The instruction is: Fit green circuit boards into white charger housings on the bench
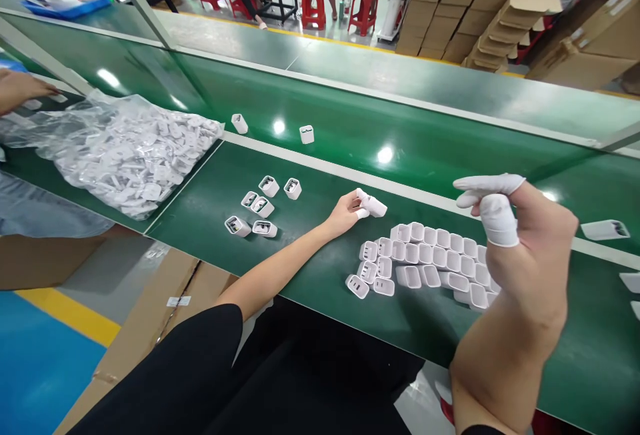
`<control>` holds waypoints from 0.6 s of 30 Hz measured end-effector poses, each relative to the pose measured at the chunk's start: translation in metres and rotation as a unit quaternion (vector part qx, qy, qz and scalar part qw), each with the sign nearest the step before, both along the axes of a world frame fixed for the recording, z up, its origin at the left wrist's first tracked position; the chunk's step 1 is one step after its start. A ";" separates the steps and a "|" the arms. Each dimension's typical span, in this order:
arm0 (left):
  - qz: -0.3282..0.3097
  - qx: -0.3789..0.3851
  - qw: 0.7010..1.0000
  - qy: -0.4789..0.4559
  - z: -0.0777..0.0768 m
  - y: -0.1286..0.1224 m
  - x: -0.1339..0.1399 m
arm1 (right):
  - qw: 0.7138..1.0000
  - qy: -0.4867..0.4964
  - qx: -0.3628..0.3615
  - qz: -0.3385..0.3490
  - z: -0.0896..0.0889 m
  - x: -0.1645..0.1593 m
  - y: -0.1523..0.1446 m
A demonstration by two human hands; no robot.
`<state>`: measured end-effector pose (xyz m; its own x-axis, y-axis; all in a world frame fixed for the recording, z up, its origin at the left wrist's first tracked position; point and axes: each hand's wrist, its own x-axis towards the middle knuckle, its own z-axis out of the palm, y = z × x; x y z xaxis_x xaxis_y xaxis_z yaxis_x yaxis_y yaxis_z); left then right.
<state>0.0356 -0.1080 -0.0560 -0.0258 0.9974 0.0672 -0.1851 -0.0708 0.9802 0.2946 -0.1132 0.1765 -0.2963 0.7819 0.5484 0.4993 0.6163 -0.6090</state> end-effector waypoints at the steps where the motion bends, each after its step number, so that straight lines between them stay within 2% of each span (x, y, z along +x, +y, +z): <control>1: 0.003 -0.005 1.000 0.000 0.000 -0.001 0.001 | 1.000 0.004 -0.008 0.001 0.000 -0.001 0.000; 13: 0.024 -0.017 0.999 0.040 0.017 -0.007 0.005 | 0.999 -0.032 -0.010 0.034 0.006 -0.018 -0.004; 16: 0.016 -0.010 0.997 0.075 0.018 -0.010 0.006 | 0.998 -0.046 -0.025 0.022 0.005 -0.019 -0.001; 18: 0.015 0.001 0.995 0.102 0.020 -0.012 0.008 | 0.998 -0.047 -0.041 -0.004 0.000 -0.008 0.012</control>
